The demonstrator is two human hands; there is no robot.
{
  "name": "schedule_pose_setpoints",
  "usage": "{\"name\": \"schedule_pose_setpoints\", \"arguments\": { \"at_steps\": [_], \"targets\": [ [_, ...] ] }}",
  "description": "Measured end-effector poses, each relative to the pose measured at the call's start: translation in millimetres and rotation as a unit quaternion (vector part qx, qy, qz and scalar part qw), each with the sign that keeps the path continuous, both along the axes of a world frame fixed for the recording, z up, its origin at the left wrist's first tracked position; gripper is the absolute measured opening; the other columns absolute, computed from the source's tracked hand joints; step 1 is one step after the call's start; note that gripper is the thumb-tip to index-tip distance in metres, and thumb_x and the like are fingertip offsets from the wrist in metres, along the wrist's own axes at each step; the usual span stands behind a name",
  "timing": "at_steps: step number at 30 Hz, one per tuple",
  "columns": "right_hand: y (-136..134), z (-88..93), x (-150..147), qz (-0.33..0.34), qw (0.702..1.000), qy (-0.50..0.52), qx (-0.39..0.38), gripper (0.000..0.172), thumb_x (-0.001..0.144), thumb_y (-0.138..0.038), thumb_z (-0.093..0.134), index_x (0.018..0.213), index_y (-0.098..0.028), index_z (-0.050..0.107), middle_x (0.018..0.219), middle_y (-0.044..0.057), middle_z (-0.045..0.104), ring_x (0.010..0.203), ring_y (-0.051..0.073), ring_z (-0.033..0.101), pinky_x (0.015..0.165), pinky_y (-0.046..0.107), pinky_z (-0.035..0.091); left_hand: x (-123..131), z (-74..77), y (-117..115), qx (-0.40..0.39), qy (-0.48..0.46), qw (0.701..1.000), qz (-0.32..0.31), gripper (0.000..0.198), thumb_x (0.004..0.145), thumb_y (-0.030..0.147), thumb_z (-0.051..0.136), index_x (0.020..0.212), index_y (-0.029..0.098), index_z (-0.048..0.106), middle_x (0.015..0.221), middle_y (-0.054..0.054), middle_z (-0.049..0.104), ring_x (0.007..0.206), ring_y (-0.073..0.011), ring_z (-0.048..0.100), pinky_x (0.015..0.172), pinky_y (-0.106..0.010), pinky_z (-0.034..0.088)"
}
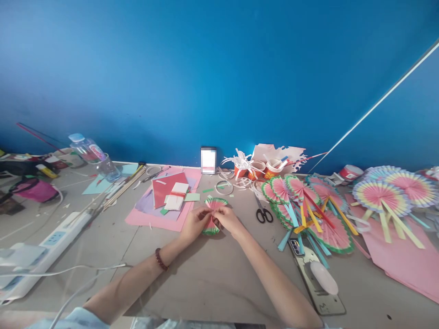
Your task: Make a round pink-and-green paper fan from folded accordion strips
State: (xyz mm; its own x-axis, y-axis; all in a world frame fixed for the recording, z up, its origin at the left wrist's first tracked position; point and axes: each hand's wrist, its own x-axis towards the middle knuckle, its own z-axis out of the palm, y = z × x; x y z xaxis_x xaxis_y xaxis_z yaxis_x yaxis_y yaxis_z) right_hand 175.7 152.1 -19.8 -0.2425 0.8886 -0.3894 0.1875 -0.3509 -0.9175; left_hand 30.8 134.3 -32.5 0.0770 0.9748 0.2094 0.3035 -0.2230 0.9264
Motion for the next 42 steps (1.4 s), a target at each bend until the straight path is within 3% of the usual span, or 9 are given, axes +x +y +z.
{"name": "schedule_pose_setpoints", "arguments": {
  "at_steps": [4, 7, 21, 27, 30, 33, 36, 39, 42],
  "targets": [
    [-2, -1.8, 7, 0.018, 0.999, -0.034, -0.029, 0.015, 0.077, -0.031, 0.055, 0.069, -0.018, 0.053, 0.034, -0.008, 0.044, 0.024, 0.004, 0.027, 0.029, 0.017, 0.015, 0, 1.8, -5, 0.001, 0.062, 0.997, -0.036, 0.019, 0.074, 0.011, 0.053, 0.082, 0.018, 0.069, 0.081, -0.004, 0.069, 0.069, -0.0139, 0.059, 0.062, -0.025, 0.045],
    [-2, -1.2, 10, 0.026, 0.998, -0.047, -0.042, 0.016, 0.077, -0.032, 0.055, 0.068, -0.018, 0.053, 0.031, -0.008, 0.043, 0.022, 0.004, 0.024, 0.028, 0.017, 0.013, -1, 1.7, -7, -0.003, 0.083, 0.995, -0.049, 0.021, 0.072, 0.010, 0.053, 0.082, 0.018, 0.070, 0.081, -0.003, 0.069, 0.066, -0.0128, 0.057, 0.060, -0.023, 0.044],
    [0, 0.7, 10, 0.023, 0.999, -0.013, -0.028, 0.020, 0.075, -0.035, 0.053, 0.066, -0.018, 0.051, 0.041, -0.008, 0.046, 0.027, 0.003, 0.032, 0.028, 0.015, 0.017, 0, -3.4, 3, -0.019, 0.066, 0.996, -0.048, 0.012, 0.076, 0.021, 0.058, 0.073, 0.018, 0.070, 0.075, -0.003, 0.069, 0.067, -0.0146, 0.059, 0.061, -0.024, 0.043],
    [0, -4.4, 12, 0.012, 0.999, 0.046, -0.020, 0.016, 0.069, -0.032, 0.053, 0.077, -0.018, 0.055, 0.063, -0.004, 0.057, 0.034, 0.003, 0.043, 0.028, 0.015, 0.023, -1, -5.8, 7, -0.040, 0.048, 0.997, -0.035, 0.013, 0.075, 0.024, 0.058, 0.069, 0.017, 0.068, 0.068, -0.003, 0.067, 0.059, -0.0134, 0.055, 0.055, -0.024, 0.040],
    [-4, -4.8, 15, 0.010, 0.999, 0.051, -0.015, 0.017, 0.069, -0.031, 0.052, 0.080, -0.018, 0.056, 0.066, -0.003, 0.059, 0.034, 0.004, 0.042, 0.030, 0.016, 0.027, -1, -5.6, 6, -0.046, 0.039, 0.997, -0.039, 0.014, 0.075, 0.025, 0.058, 0.069, 0.017, 0.067, 0.066, -0.002, 0.065, 0.056, -0.0120, 0.053, 0.053, -0.022, 0.039],
    [-9, -5.8, 18, -0.033, 0.999, 0.012, 0.039, 0.018, 0.071, -0.031, 0.050, 0.084, -0.020, 0.055, 0.062, -0.004, 0.058, 0.034, 0.006, 0.041, 0.032, 0.018, 0.030, -1, -4.3, 5, -0.052, 0.030, 0.998, -0.035, 0.015, 0.076, 0.025, 0.057, 0.068, 0.016, 0.066, 0.065, -0.002, 0.064, 0.056, -0.0119, 0.053, 0.053, -0.023, 0.039],
    [-14, -7.5, 19, -0.067, 0.978, -0.065, 0.186, 0.018, 0.073, -0.028, 0.050, 0.086, -0.021, 0.059, 0.078, 0.001, 0.064, 0.055, 0.011, 0.057, 0.044, 0.020, 0.042, 0, -2.3, 4, -0.055, 0.024, 0.998, -0.029, 0.014, 0.076, 0.026, 0.057, 0.069, 0.015, 0.065, 0.066, -0.002, 0.063, 0.058, -0.0126, 0.054, 0.055, -0.023, 0.041],
    [-17, -8.7, 17, -0.033, 0.944, -0.097, 0.315, 0.020, 0.075, -0.024, 0.050, 0.090, -0.021, 0.063, 0.099, 0.005, 0.065, 0.083, 0.017, 0.061, 0.062, 0.023, 0.049, 0, -2.1, 4, -0.046, 0.021, 0.998, -0.028, 0.013, 0.076, 0.025, 0.057, 0.072, 0.015, 0.064, 0.069, -0.002, 0.063, 0.060, -0.0125, 0.054, 0.055, -0.023, 0.041],
    [-18, -10.9, 14, 0.006, 0.939, -0.092, 0.331, 0.022, 0.076, -0.022, 0.052, 0.093, -0.020, 0.065, 0.095, 0.005, 0.066, 0.082, 0.017, 0.062, 0.069, 0.027, 0.050, -1, -3.3, 3, -0.027, 0.026, 0.999, -0.032, 0.011, 0.078, 0.024, 0.056, 0.073, 0.016, 0.062, 0.069, -0.002, 0.061, 0.062, -0.0128, 0.054, 0.056, -0.023, 0.041]
  ]
}}
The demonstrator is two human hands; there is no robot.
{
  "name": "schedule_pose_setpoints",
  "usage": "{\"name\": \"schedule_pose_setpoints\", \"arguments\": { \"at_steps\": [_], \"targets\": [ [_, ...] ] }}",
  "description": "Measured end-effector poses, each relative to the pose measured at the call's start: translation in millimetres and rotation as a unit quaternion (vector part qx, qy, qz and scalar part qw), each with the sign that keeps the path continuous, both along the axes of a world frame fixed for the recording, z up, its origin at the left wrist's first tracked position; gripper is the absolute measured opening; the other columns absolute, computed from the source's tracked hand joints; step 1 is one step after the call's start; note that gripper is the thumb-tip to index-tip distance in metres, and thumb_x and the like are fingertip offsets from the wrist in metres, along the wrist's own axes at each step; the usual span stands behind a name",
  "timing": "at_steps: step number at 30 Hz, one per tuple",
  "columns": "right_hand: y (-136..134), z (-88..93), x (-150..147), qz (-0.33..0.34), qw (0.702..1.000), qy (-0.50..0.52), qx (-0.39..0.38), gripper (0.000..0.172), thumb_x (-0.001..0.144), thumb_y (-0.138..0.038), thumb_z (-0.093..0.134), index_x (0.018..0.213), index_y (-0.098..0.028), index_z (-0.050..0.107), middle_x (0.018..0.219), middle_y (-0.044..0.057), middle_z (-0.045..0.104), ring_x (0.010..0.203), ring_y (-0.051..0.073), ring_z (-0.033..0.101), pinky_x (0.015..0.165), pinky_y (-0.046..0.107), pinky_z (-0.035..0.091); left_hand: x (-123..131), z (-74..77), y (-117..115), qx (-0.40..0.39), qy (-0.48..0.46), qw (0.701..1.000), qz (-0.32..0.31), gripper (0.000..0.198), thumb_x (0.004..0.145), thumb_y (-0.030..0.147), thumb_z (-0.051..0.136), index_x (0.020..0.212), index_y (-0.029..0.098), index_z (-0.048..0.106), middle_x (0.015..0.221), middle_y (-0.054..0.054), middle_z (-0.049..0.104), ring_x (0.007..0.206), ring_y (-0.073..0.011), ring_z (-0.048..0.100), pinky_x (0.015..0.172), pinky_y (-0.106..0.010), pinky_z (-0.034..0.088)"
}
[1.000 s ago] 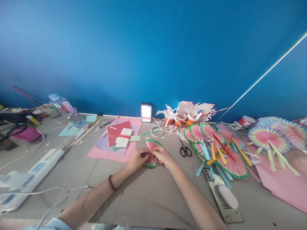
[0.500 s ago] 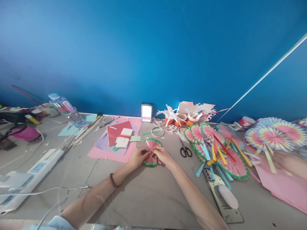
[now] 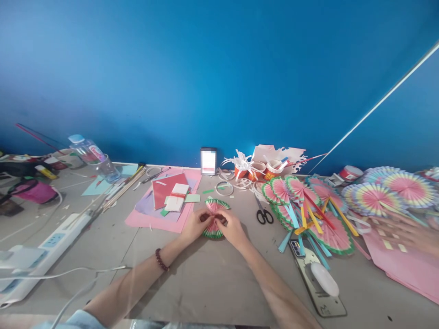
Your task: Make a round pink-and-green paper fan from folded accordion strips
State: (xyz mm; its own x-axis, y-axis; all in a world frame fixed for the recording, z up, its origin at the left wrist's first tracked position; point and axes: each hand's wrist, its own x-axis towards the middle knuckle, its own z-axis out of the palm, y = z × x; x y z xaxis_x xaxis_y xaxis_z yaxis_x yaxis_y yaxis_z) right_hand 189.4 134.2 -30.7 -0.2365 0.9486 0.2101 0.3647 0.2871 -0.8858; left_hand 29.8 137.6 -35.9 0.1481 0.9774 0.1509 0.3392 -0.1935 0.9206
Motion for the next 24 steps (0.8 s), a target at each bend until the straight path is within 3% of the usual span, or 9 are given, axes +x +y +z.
{"name": "schedule_pose_setpoints", "arguments": {
  "at_steps": [6, 14, 24],
  "targets": [
    [3, -7.5, -2, 0.007, 0.999, 0.002, -0.032, 0.018, 0.075, -0.023, 0.057, 0.090, -0.020, 0.066, 0.096, 0.006, 0.068, 0.080, 0.018, 0.062, 0.072, 0.030, 0.050, -1, -0.7, -1, 0.072, 0.011, 0.997, 0.010, 0.008, 0.078, 0.020, 0.057, 0.073, 0.018, 0.062, 0.087, -0.005, 0.058, 0.084, -0.0163, 0.056, 0.073, -0.029, 0.046],
    [8, -6.6, -8, -0.038, 0.999, -0.015, -0.023, 0.011, 0.074, -0.021, 0.057, 0.075, -0.021, 0.068, 0.091, 0.005, 0.070, 0.084, 0.019, 0.062, 0.075, 0.030, 0.048, -2, 1.4, 0, 0.088, 0.019, 0.996, -0.003, 0.011, 0.083, 0.024, 0.053, 0.077, 0.019, 0.061, 0.098, -0.007, 0.058, 0.096, -0.0190, 0.055, 0.085, -0.035, 0.046],
    [10, -4.0, -5, -0.047, 0.997, 0.001, -0.055, 0.014, 0.078, -0.030, 0.057, 0.075, -0.023, 0.068, 0.084, 0.002, 0.071, 0.082, 0.019, 0.064, 0.079, 0.031, 0.048, -9, 4.3, 6, 0.088, 0.024, 0.995, -0.034, 0.013, 0.085, 0.027, 0.050, 0.082, 0.019, 0.061, 0.087, -0.005, 0.065, 0.083, -0.0177, 0.059, 0.077, -0.032, 0.047]
  ]
}}
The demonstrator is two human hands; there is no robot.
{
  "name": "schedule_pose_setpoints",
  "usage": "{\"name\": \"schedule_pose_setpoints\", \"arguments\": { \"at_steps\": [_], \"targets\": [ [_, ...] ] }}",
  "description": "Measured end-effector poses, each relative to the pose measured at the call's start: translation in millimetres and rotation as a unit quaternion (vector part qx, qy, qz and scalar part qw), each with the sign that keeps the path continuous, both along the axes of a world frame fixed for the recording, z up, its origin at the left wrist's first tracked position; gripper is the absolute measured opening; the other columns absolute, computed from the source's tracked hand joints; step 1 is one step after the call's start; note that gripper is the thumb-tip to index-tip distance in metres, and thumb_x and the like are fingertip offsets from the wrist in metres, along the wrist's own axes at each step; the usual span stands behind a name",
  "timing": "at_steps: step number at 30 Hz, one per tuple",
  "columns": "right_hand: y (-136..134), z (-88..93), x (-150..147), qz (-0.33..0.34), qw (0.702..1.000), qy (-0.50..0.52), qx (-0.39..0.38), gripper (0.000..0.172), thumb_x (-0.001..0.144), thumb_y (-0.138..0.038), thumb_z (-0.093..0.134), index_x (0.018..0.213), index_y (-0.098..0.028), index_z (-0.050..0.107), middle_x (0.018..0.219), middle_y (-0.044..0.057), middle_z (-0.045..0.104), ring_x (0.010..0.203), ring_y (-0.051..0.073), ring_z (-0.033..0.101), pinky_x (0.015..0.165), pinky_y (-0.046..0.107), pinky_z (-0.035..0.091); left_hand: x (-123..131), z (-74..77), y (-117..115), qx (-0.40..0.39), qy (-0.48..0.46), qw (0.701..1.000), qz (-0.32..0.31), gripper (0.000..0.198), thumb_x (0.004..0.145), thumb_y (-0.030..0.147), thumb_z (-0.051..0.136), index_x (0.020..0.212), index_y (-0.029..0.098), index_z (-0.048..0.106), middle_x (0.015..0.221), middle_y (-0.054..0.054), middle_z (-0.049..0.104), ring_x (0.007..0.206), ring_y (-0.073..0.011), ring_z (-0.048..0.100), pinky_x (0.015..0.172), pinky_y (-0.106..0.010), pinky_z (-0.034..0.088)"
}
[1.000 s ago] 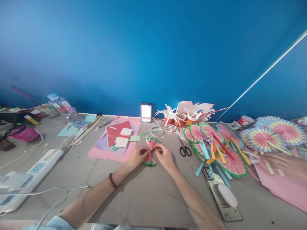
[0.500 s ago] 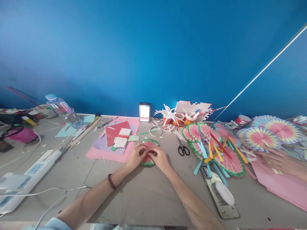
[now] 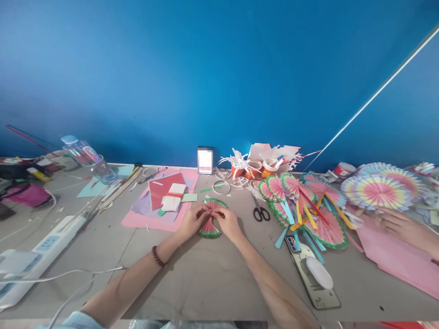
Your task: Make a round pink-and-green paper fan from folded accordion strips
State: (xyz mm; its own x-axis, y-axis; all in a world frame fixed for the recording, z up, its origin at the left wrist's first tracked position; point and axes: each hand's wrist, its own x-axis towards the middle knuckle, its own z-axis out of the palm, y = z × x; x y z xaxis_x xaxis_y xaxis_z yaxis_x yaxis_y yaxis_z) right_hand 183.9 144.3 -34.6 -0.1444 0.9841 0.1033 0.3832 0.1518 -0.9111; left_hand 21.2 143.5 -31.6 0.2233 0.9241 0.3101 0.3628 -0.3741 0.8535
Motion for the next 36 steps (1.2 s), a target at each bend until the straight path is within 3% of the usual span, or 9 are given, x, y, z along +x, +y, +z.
{"name": "schedule_pose_setpoints", "arguments": {
  "at_steps": [6, 9, 28, 36],
  "targets": [
    [-1, -2.8, -4, -0.036, 0.999, 0.006, 0.002, 0.013, 0.076, -0.029, 0.057, 0.075, -0.023, 0.069, 0.079, 0.002, 0.071, 0.073, 0.020, 0.064, 0.073, 0.030, 0.049, -5, -2.6, 0, 0.052, 0.088, 0.994, -0.024, 0.015, 0.088, 0.024, 0.047, 0.089, 0.021, 0.062, 0.113, -0.008, 0.061, 0.103, -0.0196, 0.058, 0.085, -0.033, 0.047],
    [-2, -2.4, -5, -0.031, 0.999, -0.005, 0.013, 0.014, 0.077, -0.027, 0.055, 0.074, -0.023, 0.068, 0.079, 0.003, 0.071, 0.073, 0.020, 0.063, 0.073, 0.030, 0.048, -5, -0.6, -2, 0.075, 0.146, 0.986, -0.029, 0.019, 0.089, 0.024, 0.045, 0.092, 0.023, 0.063, 0.119, -0.006, 0.060, 0.103, -0.0192, 0.060, 0.081, -0.030, 0.050],
    [3, -19.7, -3, -0.008, 0.991, -0.036, 0.129, 0.019, 0.075, -0.016, 0.054, 0.081, -0.022, 0.070, 0.089, 0.005, 0.069, 0.085, 0.019, 0.063, 0.081, 0.032, 0.050, -6, -5.8, 4, 0.145, 0.155, 0.977, -0.020, 0.019, 0.089, 0.026, 0.047, 0.091, 0.023, 0.066, 0.096, -0.005, 0.066, 0.084, -0.0157, 0.063, 0.070, -0.026, 0.049],
    [4, -20.4, -4, 0.000, 0.989, -0.035, 0.141, 0.013, 0.079, -0.022, 0.058, 0.078, -0.022, 0.071, 0.089, 0.006, 0.068, 0.083, 0.020, 0.063, 0.077, 0.032, 0.051, -5, -4.3, 10, 0.082, 0.084, 0.993, -0.032, 0.013, 0.085, 0.025, 0.055, 0.093, 0.019, 0.063, 0.090, -0.006, 0.064, 0.083, -0.0172, 0.059, 0.072, -0.029, 0.049]
  ]
}}
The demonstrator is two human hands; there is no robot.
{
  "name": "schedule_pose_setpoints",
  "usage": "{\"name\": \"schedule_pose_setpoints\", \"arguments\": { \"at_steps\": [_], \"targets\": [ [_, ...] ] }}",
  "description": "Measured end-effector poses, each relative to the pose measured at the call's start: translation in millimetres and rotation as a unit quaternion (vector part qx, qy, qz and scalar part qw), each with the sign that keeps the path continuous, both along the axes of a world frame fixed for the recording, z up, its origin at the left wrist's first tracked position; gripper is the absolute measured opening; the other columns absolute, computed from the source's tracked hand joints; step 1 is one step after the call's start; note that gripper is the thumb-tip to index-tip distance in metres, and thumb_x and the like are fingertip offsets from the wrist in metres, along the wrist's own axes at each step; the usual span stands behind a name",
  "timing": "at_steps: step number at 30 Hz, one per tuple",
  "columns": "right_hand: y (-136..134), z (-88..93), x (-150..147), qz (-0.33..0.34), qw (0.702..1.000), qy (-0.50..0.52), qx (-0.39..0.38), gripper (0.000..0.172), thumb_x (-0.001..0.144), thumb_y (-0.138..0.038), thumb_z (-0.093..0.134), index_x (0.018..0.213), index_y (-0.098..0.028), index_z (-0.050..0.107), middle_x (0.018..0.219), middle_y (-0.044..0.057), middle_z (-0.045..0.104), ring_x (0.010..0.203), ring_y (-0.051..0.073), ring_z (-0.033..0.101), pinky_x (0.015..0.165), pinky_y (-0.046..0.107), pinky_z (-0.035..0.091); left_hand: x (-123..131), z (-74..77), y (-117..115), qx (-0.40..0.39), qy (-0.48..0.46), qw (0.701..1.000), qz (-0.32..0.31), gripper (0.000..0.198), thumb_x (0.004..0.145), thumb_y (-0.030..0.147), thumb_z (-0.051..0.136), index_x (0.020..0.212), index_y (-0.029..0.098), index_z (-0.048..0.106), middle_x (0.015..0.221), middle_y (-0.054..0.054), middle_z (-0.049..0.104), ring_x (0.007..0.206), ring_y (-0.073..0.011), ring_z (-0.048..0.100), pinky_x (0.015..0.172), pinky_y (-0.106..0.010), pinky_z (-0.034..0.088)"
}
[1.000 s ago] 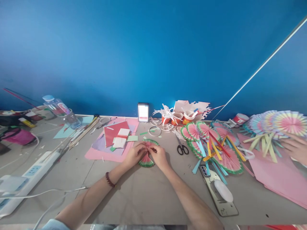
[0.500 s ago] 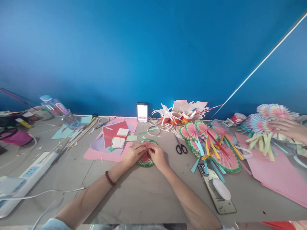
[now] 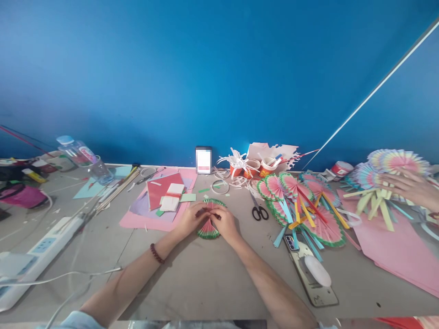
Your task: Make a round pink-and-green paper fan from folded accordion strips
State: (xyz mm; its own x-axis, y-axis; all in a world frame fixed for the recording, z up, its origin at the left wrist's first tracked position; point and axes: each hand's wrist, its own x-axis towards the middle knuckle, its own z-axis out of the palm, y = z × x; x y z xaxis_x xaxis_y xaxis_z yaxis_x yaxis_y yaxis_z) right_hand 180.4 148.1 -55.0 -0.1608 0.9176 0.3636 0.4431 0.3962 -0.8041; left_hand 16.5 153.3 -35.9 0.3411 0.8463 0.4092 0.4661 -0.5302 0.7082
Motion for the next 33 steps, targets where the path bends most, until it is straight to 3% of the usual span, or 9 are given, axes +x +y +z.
{"name": "schedule_pose_setpoints", "arguments": {
  "at_steps": [6, 16, 25, 33],
  "targets": [
    [-1, -1.0, 0, -0.008, 1.000, -0.008, -0.002, 0.012, 0.079, -0.023, 0.058, 0.076, -0.021, 0.070, 0.086, 0.006, 0.067, 0.076, 0.019, 0.063, 0.070, 0.030, 0.051, 1, -1.4, -4, 0.005, 0.000, 1.000, 0.019, 0.013, 0.085, 0.024, 0.054, 0.082, 0.019, 0.066, 0.086, -0.006, 0.061, 0.082, -0.0165, 0.058, 0.072, -0.029, 0.047],
    [-6, 2.8, -5, -0.031, 0.998, -0.038, 0.029, 0.012, 0.072, -0.013, 0.052, 0.073, -0.020, 0.062, 0.080, 0.004, 0.063, 0.073, 0.018, 0.059, 0.066, 0.029, 0.048, 5, -0.8, -12, 0.027, 0.044, 0.997, 0.056, 0.014, 0.087, 0.025, 0.050, 0.082, 0.019, 0.062, 0.085, -0.005, 0.059, 0.083, -0.0170, 0.056, 0.073, -0.029, 0.046],
    [-10, 4.8, -6, -0.054, 0.996, -0.065, 0.026, 0.007, 0.074, -0.017, 0.051, 0.072, -0.021, 0.055, 0.070, 0.000, 0.057, 0.064, 0.015, 0.055, 0.061, 0.024, 0.044, 10, -2.9, -7, -0.095, -0.078, 0.991, 0.045, 0.015, 0.082, 0.028, 0.055, 0.072, 0.017, 0.058, 0.073, -0.002, 0.057, 0.069, -0.0145, 0.053, 0.062, -0.026, 0.041],
    [-16, 4.5, -8, -0.061, 0.994, -0.085, 0.042, 0.021, 0.078, -0.016, 0.046, 0.094, -0.022, 0.060, 0.083, 0.003, 0.065, 0.067, 0.016, 0.060, 0.064, 0.026, 0.048, 7, -10.5, -1, -0.200, -0.149, 0.968, 0.029, 0.029, 0.078, 0.042, 0.058, 0.072, 0.014, 0.062, 0.069, -0.002, 0.059, 0.057, -0.0106, 0.050, 0.054, -0.023, 0.037]
  ]
}}
